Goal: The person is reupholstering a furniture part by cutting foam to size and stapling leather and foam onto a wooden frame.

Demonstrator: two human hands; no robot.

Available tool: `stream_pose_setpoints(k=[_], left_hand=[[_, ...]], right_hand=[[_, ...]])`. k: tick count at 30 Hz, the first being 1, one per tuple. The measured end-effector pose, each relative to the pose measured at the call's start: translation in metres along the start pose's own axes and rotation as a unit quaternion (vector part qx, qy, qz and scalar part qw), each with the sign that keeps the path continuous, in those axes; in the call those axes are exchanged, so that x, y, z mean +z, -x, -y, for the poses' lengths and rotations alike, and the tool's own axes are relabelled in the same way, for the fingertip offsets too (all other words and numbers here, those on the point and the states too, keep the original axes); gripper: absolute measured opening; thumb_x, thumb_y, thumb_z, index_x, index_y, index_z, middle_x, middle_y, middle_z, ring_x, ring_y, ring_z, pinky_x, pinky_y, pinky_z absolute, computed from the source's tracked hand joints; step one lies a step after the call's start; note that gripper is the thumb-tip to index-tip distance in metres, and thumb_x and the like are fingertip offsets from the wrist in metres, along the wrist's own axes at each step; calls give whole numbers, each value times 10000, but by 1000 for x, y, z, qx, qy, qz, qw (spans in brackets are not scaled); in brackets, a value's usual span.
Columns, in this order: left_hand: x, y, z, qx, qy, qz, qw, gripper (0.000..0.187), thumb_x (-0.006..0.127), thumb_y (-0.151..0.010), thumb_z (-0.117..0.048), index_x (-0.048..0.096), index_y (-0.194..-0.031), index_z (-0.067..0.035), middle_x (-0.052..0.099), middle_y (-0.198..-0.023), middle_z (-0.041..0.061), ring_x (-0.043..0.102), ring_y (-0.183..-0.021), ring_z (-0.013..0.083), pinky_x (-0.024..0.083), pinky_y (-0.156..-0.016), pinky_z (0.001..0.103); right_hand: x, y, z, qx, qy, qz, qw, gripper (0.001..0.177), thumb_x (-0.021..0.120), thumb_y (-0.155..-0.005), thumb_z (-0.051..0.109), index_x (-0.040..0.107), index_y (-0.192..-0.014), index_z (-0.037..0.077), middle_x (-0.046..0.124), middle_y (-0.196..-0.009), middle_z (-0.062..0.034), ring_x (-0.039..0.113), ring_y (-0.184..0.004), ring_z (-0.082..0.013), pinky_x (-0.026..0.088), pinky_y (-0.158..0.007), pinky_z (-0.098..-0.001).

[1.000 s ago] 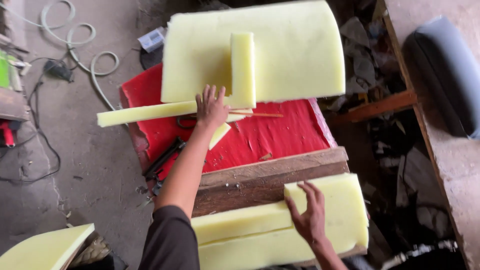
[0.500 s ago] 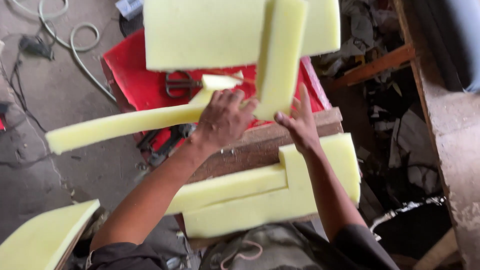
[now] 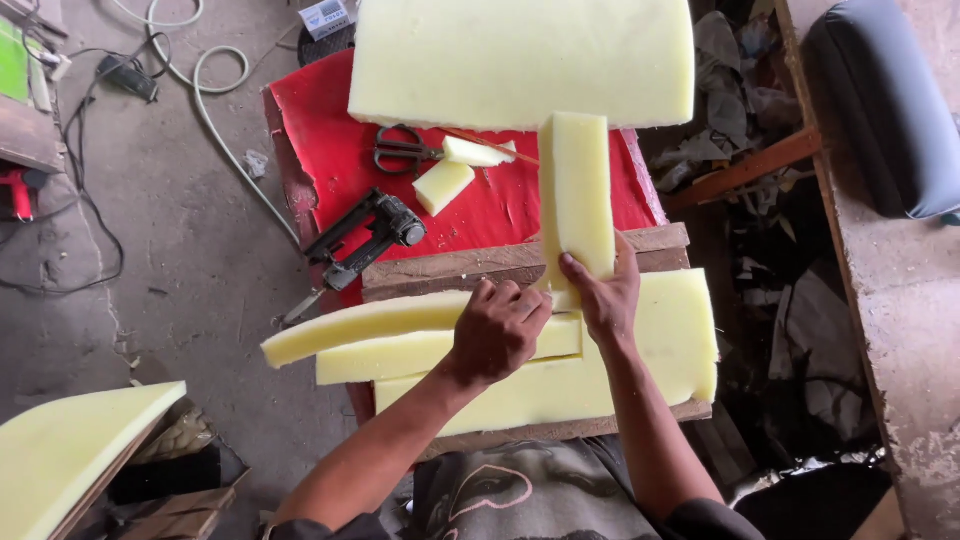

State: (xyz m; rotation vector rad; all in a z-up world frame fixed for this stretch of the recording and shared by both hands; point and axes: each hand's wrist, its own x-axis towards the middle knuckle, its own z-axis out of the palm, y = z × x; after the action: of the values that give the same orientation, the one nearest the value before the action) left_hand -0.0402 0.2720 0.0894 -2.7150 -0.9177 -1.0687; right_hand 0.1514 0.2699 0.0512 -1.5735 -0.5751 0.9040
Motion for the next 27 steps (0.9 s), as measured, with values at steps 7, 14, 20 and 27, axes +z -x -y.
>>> stream_pose_setpoints(k=[7,14,20,27], left_hand=[[-64,-9,-6,26,15,-17,999,226,577,-778,-3,744,-899,-95,581,-841,35,572,-737,251,436,-642,390],[-248,33,41,-276,-173,-254,910,261,510,-1234,35,491,-1336,275,550,-1199,462,573,-985,558,493,-835,617],[-204,46,119,-457,196,-494,713,623,730,-970,-640,591,-1243,-97,695,-1290,220,712,-1111,359,674,-931,536],[-66,147,153,-691,260,-481,473,767,783,-1137,-427,234,-1605,-165,204,-1685,180,400,-1524,485,453,-1127,759]], right_hand=[[-1,2,33,-99,79,-44,991,850,982,-792,210,504,-1492,139,702,-1087,-244,727,-906,-345,667,-783,-495],[-156,-17,73,-57,188,-49,979,903,803,-892,448,315,-1532,39,533,-1361,-208,611,-1213,-338,625,-963,-452],[-176,5,-2,112,222,26,968,575,674,-962,381,517,-1322,-40,680,-1174,-228,699,-957,-329,648,-757,-491],[-195,0,-38,42,420,-118,899,848,833,-964,442,430,-1619,84,463,-1499,-274,511,-1368,-465,433,-1116,-620]])
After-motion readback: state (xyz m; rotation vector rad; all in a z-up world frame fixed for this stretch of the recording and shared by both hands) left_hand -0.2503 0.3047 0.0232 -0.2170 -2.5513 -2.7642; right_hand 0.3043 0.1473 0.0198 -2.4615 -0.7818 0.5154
